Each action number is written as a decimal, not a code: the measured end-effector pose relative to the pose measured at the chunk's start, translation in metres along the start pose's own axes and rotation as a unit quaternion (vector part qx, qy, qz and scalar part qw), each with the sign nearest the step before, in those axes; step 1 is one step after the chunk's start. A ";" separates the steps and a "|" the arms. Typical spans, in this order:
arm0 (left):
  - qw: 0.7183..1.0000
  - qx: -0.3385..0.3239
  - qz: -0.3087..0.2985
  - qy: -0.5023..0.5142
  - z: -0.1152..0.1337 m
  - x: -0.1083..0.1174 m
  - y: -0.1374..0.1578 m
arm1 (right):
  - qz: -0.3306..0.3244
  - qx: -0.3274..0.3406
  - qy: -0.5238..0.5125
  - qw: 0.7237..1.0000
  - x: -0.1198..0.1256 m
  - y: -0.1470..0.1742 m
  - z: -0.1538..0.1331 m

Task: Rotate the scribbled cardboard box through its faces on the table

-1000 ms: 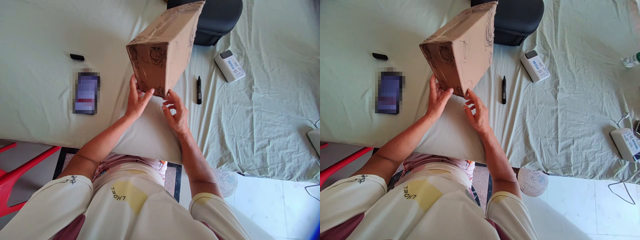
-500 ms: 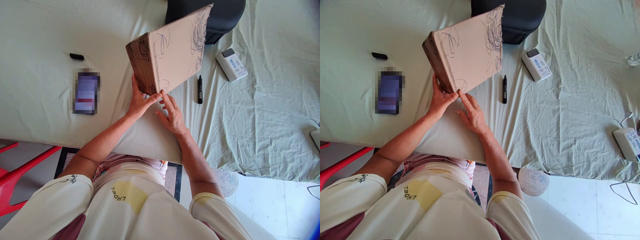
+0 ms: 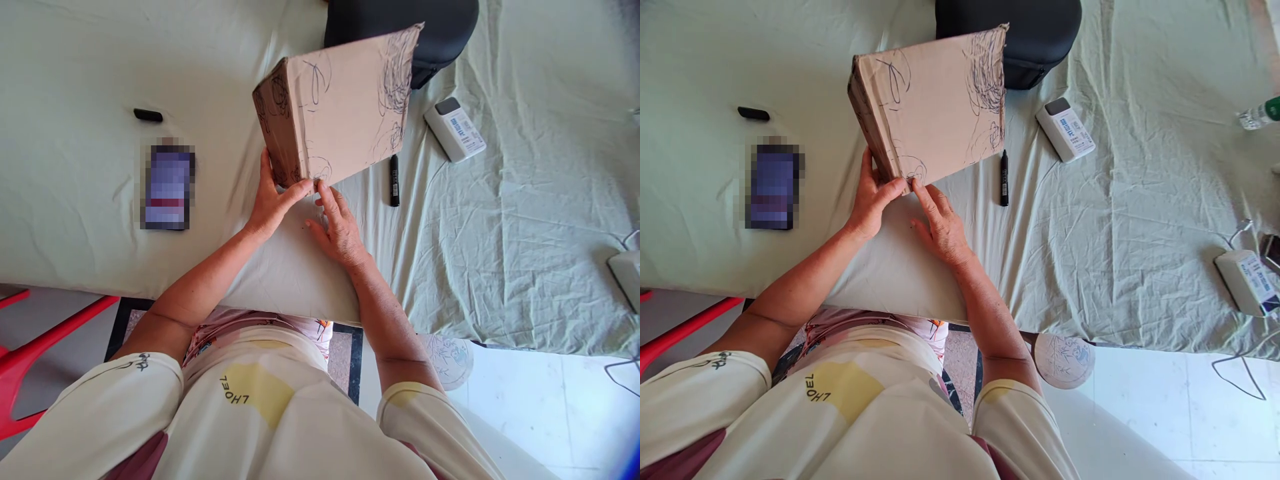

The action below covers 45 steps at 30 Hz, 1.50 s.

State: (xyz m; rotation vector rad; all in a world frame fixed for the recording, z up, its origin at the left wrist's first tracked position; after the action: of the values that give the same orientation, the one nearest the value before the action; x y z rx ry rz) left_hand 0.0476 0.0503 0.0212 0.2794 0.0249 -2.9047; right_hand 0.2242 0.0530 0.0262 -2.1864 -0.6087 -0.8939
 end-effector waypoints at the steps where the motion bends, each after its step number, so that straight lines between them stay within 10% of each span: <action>1: 1.000 0.003 -0.002 0.004 0.003 0.001 0.000 | 0.007 -0.006 0.005 1.000 0.003 0.000 0.002; 16: 0.998 0.038 -0.053 0.004 0.013 0.031 -0.016 | 0.217 -0.251 0.021 0.943 0.059 0.018 0.079; 29: 0.996 -0.030 0.009 -0.083 -0.012 0.048 -0.040 | 0.214 -0.234 -0.029 0.948 0.045 0.016 0.069; 37: 0.985 -0.134 0.038 -0.098 0.017 0.035 -0.023 | 0.218 -0.208 -0.022 0.953 0.046 0.015 0.066; 45: 0.971 -0.075 0.049 -0.221 0.007 0.035 -0.019 | 0.203 -0.200 -0.007 0.959 0.037 0.020 0.082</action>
State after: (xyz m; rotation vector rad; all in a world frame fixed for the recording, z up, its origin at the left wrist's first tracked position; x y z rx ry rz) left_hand 0.0085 0.0614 0.0211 -0.3825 0.1514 -2.7792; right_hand 0.2949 0.1065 0.0023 -2.5454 0.0353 -0.8285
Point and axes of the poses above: each hand's wrist, its own y-axis away from the middle knuckle, its own x-axis out of the back of the hand, z = x × y, the point moved 5 cm from there along -y, towards the middle knuckle, and after that the axes turned 2 degrees about y, right-handed, at the moved point
